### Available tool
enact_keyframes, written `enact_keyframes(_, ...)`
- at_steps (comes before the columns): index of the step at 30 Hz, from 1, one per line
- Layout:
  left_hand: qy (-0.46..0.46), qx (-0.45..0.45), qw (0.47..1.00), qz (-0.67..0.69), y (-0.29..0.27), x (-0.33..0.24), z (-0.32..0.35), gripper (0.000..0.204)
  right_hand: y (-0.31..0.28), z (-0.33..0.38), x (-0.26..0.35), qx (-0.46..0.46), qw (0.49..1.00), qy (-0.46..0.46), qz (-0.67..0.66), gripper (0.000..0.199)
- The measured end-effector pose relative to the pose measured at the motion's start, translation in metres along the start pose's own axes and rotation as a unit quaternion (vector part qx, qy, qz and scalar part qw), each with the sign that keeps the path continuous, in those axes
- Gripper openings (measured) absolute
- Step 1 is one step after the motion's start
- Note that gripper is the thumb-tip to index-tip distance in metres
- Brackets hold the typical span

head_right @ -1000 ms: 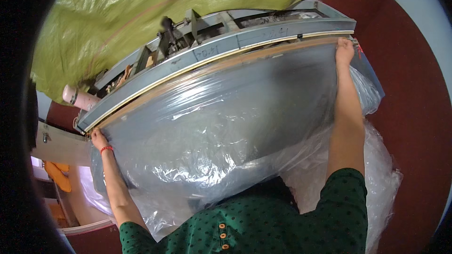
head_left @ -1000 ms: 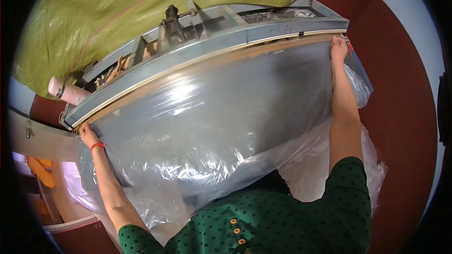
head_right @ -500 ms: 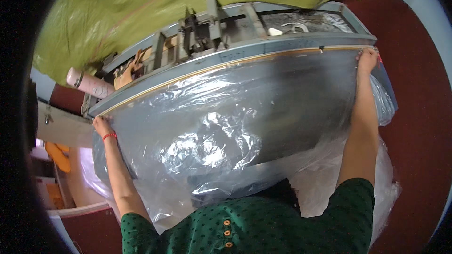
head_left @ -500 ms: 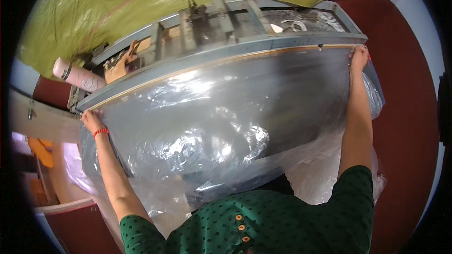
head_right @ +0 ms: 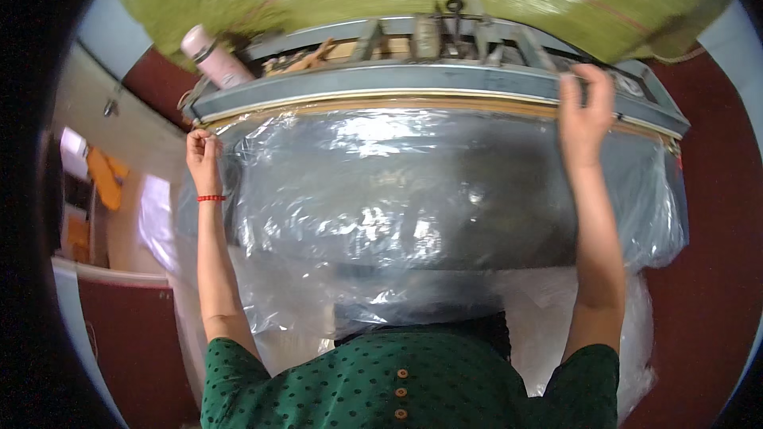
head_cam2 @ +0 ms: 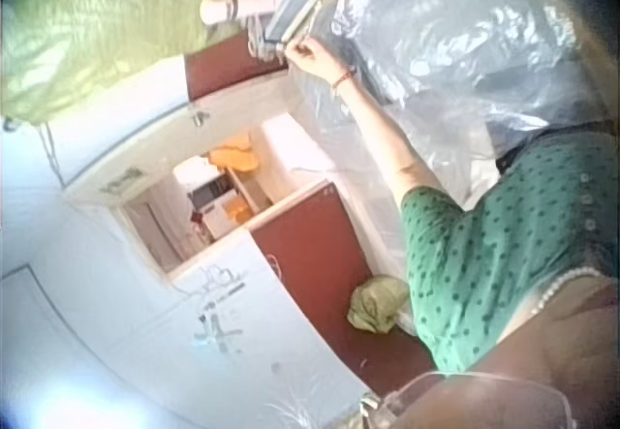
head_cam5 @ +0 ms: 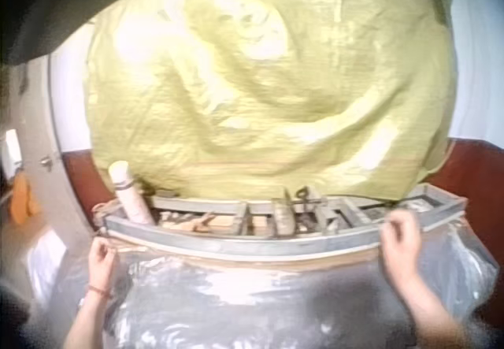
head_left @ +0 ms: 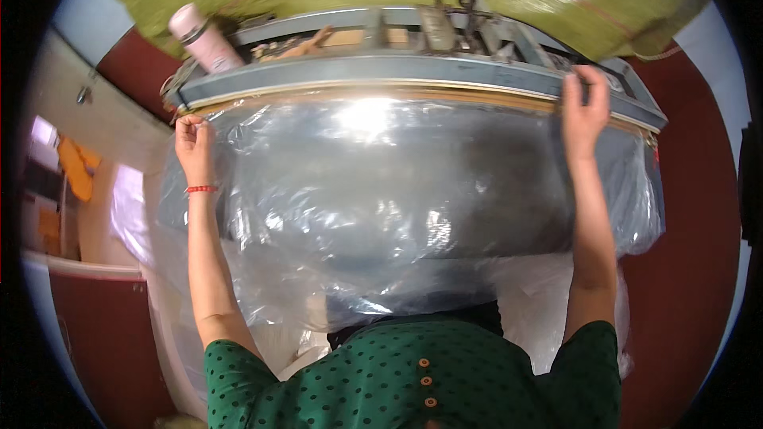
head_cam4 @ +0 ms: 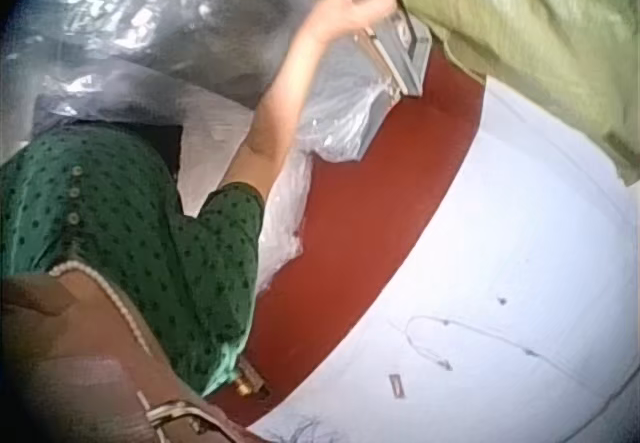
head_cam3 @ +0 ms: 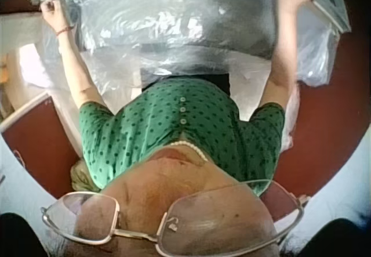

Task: Operating an industrial sealing machine to process large plastic sheets.

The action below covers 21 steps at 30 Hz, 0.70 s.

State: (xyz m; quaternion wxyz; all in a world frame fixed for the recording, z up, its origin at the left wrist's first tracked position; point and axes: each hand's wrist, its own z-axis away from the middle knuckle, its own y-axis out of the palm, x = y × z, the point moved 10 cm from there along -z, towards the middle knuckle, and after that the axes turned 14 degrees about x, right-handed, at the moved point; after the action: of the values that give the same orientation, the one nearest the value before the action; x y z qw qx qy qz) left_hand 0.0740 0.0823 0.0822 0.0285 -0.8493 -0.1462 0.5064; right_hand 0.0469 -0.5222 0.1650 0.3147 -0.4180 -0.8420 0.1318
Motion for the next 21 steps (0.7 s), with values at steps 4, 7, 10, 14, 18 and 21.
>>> enact_keyframes(4,0.069,-0.091,0.993,-0.034,-0.042,-0.052,0.031,0.009,0.108,0.022,0.143,0.181,0.965,-0.184,0.039,0.028)
enact_keyframes(7,0.119,-0.183,0.974,-0.062,-0.060,-0.064,0.041,0.013,0.157,0.051,0.149,0.349,0.926,-0.078,-0.122,0.020)
enact_keyframes(10,-0.105,-0.128,0.930,-0.328,-0.082,-0.025,0.049,0.023,0.164,0.081,0.129,0.468,0.838,0.052,-0.274,0.014)
enact_keyframes(14,-0.010,0.194,0.819,-0.541,-0.040,0.011,0.067,0.040,0.073,0.090,-0.018,0.310,0.911,0.218,-0.161,0.011)
enact_keyframes(18,-0.026,0.382,0.781,-0.494,0.094,-0.017,0.134,0.066,-0.110,0.138,-0.170,0.205,0.941,0.257,0.075,0.017)
enact_keyframes(21,-0.007,0.500,0.743,-0.444,0.192,-0.073,0.186,0.073,-0.223,0.184,-0.237,0.176,0.900,0.310,0.251,0.023)
